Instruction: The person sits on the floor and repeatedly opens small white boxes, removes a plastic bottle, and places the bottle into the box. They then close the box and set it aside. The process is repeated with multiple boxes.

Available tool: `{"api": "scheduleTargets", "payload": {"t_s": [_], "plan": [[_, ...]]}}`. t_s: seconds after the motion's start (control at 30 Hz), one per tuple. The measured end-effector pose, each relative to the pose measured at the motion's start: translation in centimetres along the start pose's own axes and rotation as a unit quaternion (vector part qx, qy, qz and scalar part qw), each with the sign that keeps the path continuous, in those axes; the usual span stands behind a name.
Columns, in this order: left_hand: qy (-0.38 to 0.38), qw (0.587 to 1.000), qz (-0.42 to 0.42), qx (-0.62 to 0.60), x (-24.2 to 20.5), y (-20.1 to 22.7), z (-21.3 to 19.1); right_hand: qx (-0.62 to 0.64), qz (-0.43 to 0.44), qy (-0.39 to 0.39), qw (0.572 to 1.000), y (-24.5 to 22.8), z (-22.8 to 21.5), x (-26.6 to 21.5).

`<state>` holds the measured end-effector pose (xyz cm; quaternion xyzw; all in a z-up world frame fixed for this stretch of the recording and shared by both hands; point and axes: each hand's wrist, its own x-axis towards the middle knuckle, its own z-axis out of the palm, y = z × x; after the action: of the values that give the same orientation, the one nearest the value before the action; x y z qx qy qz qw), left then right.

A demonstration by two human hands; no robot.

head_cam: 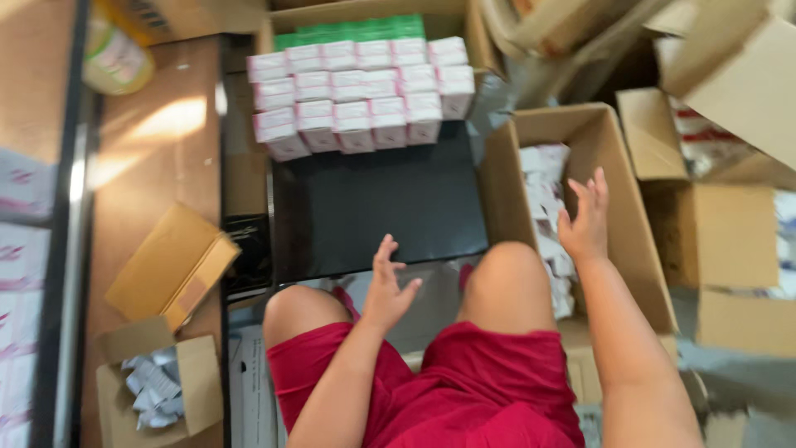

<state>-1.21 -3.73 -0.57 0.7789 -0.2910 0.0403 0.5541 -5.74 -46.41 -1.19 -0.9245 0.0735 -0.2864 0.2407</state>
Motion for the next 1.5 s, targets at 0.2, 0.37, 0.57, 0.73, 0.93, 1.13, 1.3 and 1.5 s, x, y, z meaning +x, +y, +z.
{"api": "scheduleTargets", "payload": {"t_s": [0.2,0.37,0.57,0.73,0.93,1.13,1.3,1.5], "plan": [[-0.078,0.989,-0.125,-0.018,-1.6,-0.5,-0.4,-0.085,0.237,0.067,0.965,2.1,-12.5,-20.1],[-0.111,0.990,-0.083,0.014,-2.0,-0.2,-1.2,-0.241,0.326,0.148,0.902,2.4,-17.3,-31.6],[-0.179,0.979,-0.084,-0.055,-0.7,4.3,-0.3,-0.184,0.543,0.197,0.795,3.7,-16.9,-43.9],[-0.248,0.929,-0.193,-0.194,1.8,11.4,5.3,0.053,0.752,-0.154,0.639,0.7,-12.6,-49.5],[-0.399,0.785,-0.246,-0.405,2.7,16.1,19.9,0.156,0.740,-0.110,0.645,-0.7,-6.6,-49.9],[-0.509,0.829,-0.149,-0.180,1.2,14.2,27.9,0.194,0.746,-0.207,0.602,-1.2,-2.1,-49.4],[-0.576,0.816,-0.037,-0.002,-0.1,13.1,27.9,0.131,0.673,-0.296,0.665,-0.3,-0.1,-49.7],[-0.556,0.831,-0.031,0.009,0.5,14.3,27.9,0.164,0.693,-0.303,0.634,1.1,1.0,-48.6]]}}
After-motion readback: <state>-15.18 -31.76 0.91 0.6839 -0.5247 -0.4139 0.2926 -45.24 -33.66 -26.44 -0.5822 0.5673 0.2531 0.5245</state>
